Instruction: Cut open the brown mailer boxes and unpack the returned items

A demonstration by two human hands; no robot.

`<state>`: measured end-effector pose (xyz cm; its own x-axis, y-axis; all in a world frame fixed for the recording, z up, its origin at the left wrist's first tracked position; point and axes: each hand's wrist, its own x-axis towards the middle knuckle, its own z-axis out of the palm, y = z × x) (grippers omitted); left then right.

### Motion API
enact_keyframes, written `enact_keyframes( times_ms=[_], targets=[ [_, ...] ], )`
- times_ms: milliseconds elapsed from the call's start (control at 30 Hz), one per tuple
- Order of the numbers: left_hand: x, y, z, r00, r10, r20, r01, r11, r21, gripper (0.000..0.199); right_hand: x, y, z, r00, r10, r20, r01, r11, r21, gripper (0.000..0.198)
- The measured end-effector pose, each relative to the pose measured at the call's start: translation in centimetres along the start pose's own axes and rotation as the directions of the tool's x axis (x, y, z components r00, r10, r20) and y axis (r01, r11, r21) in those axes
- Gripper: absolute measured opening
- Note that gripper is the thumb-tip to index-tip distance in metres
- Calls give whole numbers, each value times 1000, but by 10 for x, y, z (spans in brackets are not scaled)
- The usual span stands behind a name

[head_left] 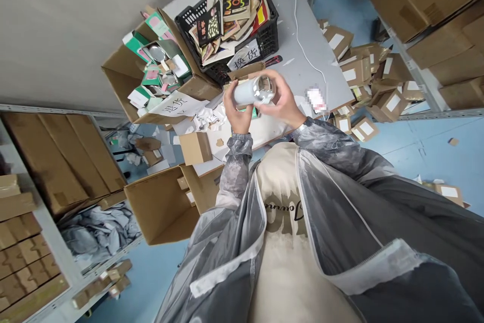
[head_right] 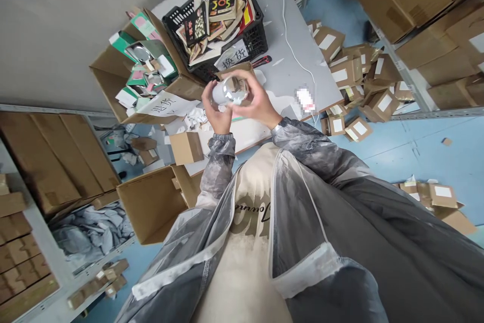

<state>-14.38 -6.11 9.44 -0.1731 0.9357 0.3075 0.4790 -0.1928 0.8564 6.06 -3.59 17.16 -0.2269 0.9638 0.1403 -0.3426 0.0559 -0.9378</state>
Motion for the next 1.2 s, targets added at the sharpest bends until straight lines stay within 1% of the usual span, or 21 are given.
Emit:
enact_keyframes(
  times_ms=[33,67,100,167,233,267,300,367,433,500,533,600,633,700,733,800,900,967,1067,1133,1200],
  targets=[
    [4,-4,-3,999,23,-31,-24,1000,-14,101,2,4,-2,996,74,-55,-66,990,123,84],
    [7,-6,-7,998,47,-51,-49,998,-39,107,4,9,-4,983,163,-89,-136,957,257,84],
    [11,-7,-11,996,70,-58,-75,994,-76,113,6,15,-6,961,256,-100,-199,898,391,84],
    [18,-3,-17,992,122,-31,-125,977,-172,127,8,30,-9,913,402,-66,-282,740,611,80],
    [25,6,-17,987,158,22,-147,957,-251,138,9,43,-6,873,488,-13,-329,607,723,74],
    [27,13,-15,986,158,56,-139,957,-253,140,10,48,-4,857,515,13,-357,576,735,71],
    [29,20,-13,986,140,89,-118,968,-223,140,10,52,0,845,534,34,-392,573,720,68],
    [31,35,-10,989,69,132,-57,994,-91,134,11,57,7,826,560,61,-474,633,612,66],
    [31,47,-11,993,17,119,-22,999,35,123,13,61,11,817,573,59,-540,726,425,65],
    [30,54,-16,997,25,73,-31,996,84,108,15,66,11,843,538,29,-532,823,200,62],
    [29,56,-19,997,42,57,-47,994,94,101,16,68,10,873,488,14,-487,869,84,61],
    [27,57,-25,996,78,51,-83,989,120,90,18,73,7,941,336,24,-330,934,-139,64],
    [25,57,-28,994,89,64,-97,986,139,88,19,75,7,966,255,53,-237,944,-229,69],
    [22,57,-30,989,114,97,-129,978,163,90,20,76,8,985,133,110,-89,938,-336,78],
    [20,57,-30,985,128,114,-146,976,164,92,20,74,10,988,101,119,-53,935,-351,80],
    [19,58,-31,977,154,147,-177,972,153,99,20,69,17,992,92,84,-60,946,-320,79],
    [17,59,-38,977,157,142,-178,972,151,111,17,56,28,980,196,-39,-199,969,-146,74],
    [13,60,-47,988,128,83,-140,976,164,120,14,48,34,940,330,-81,-329,944,27,70],
    [2,59,-58,998,67,5,-67,987,144,135,10,39,40,854,521,-8,-506,833,226,62],
    [-6,58,-59,998,56,23,-58,993,99,141,8,35,43,805,590,68,-584,766,269,61],
    [-13,58,-53,994,76,75,-80,995,54,141,6,34,46,766,630,128,-639,721,268,65]
  ],
)
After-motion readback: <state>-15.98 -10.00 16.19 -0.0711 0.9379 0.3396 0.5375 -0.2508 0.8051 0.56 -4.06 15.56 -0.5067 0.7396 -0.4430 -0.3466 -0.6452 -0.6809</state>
